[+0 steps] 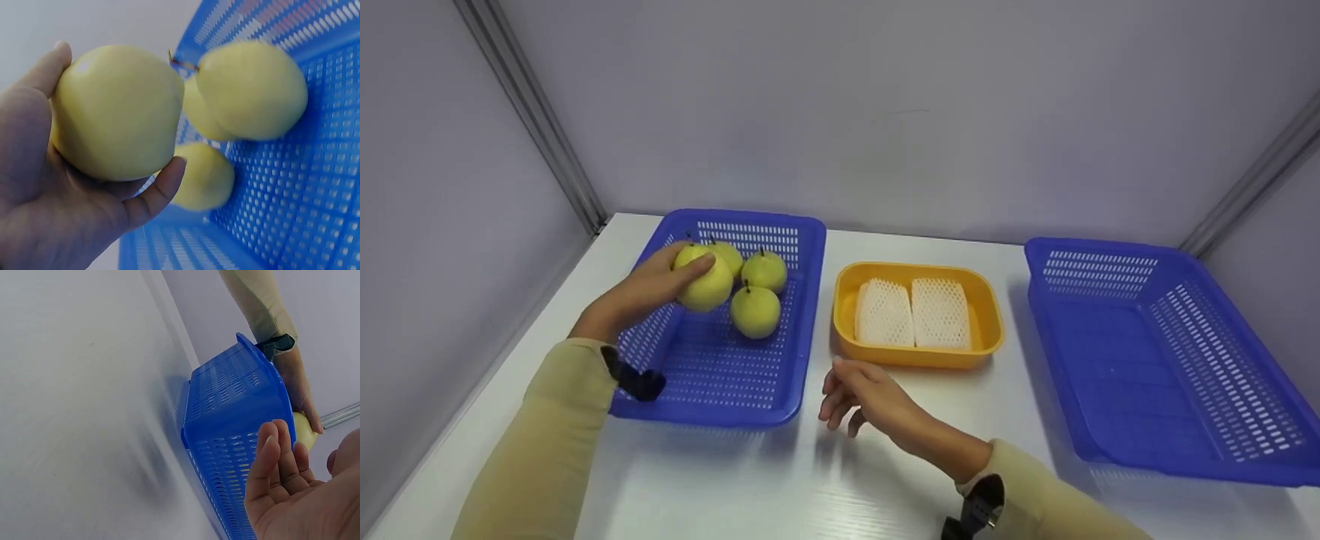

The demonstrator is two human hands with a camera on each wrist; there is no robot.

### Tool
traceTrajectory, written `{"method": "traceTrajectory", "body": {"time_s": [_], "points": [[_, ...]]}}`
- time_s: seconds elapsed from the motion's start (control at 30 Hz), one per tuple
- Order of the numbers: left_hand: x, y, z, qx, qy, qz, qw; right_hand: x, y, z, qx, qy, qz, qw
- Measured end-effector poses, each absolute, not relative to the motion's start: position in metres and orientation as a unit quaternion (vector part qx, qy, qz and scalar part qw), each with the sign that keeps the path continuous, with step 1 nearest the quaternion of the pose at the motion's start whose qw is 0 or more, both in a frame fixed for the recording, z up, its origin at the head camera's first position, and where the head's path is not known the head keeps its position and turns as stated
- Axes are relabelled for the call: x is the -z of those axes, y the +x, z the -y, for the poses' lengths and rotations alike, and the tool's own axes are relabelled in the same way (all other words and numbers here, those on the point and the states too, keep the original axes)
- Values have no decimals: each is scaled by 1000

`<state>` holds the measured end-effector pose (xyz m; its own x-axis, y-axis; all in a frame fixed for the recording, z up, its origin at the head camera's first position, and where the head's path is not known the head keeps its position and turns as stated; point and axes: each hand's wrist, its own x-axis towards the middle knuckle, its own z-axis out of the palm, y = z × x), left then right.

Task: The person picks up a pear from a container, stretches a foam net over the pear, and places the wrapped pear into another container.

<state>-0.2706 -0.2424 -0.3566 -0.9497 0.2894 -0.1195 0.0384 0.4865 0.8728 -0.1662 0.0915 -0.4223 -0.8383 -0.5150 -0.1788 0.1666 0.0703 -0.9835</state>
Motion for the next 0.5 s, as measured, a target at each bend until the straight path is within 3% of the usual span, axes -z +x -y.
{"method": "traceTrajectory", "body": {"time_s": [0.5], "points": [[339,-220,199,-479,126,-867,50,409,-167,-102,700,-87,-689,166]]}}
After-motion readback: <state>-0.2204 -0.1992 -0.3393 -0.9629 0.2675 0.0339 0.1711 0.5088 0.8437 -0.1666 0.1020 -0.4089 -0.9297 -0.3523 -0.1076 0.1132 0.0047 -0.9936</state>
